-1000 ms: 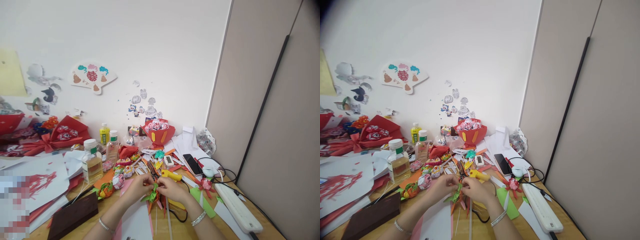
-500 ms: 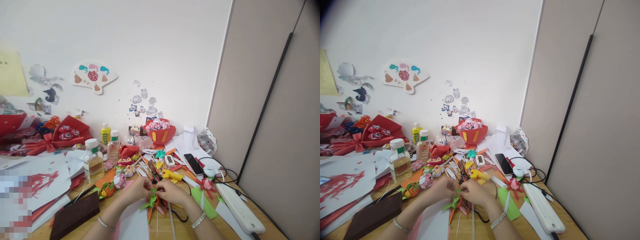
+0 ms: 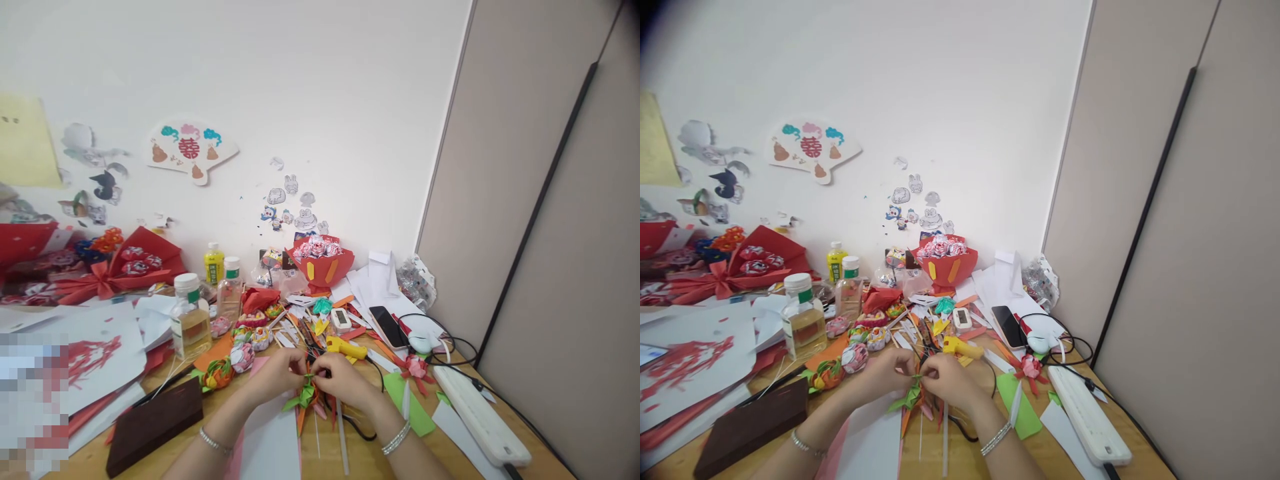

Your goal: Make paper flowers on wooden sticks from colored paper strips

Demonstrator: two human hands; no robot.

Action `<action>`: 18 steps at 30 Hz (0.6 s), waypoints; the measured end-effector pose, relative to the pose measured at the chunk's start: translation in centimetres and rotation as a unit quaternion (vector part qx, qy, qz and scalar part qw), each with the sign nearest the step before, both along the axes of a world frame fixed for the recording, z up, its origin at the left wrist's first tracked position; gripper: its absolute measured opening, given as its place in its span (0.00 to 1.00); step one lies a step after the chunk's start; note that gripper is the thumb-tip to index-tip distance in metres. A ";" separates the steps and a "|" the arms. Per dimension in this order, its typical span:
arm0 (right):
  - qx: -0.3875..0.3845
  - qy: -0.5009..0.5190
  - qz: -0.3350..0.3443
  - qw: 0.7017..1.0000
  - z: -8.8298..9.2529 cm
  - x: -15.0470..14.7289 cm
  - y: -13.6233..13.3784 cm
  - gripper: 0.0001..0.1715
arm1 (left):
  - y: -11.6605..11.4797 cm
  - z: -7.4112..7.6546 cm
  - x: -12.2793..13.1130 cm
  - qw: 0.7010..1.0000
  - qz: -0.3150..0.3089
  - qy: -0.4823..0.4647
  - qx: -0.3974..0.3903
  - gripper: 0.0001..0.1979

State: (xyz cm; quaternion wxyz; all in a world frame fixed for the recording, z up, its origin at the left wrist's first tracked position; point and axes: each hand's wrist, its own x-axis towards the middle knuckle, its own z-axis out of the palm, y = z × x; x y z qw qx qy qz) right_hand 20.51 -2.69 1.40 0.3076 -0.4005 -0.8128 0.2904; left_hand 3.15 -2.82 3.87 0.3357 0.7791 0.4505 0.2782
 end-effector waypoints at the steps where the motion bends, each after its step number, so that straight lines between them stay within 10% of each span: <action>1: 0.002 0.008 -0.008 1.000 0.1 0.0 -0.1 0.09 | 0.0 0.0 0.0 1.000 0.002 -0.001 0.002 0.04; 18: 0.060 0.058 -0.047 0.995 -0.3 -0.2 0.0 0.11 | -0.1 0.0 0.7 0.997 0.046 -0.001 0.062 0.06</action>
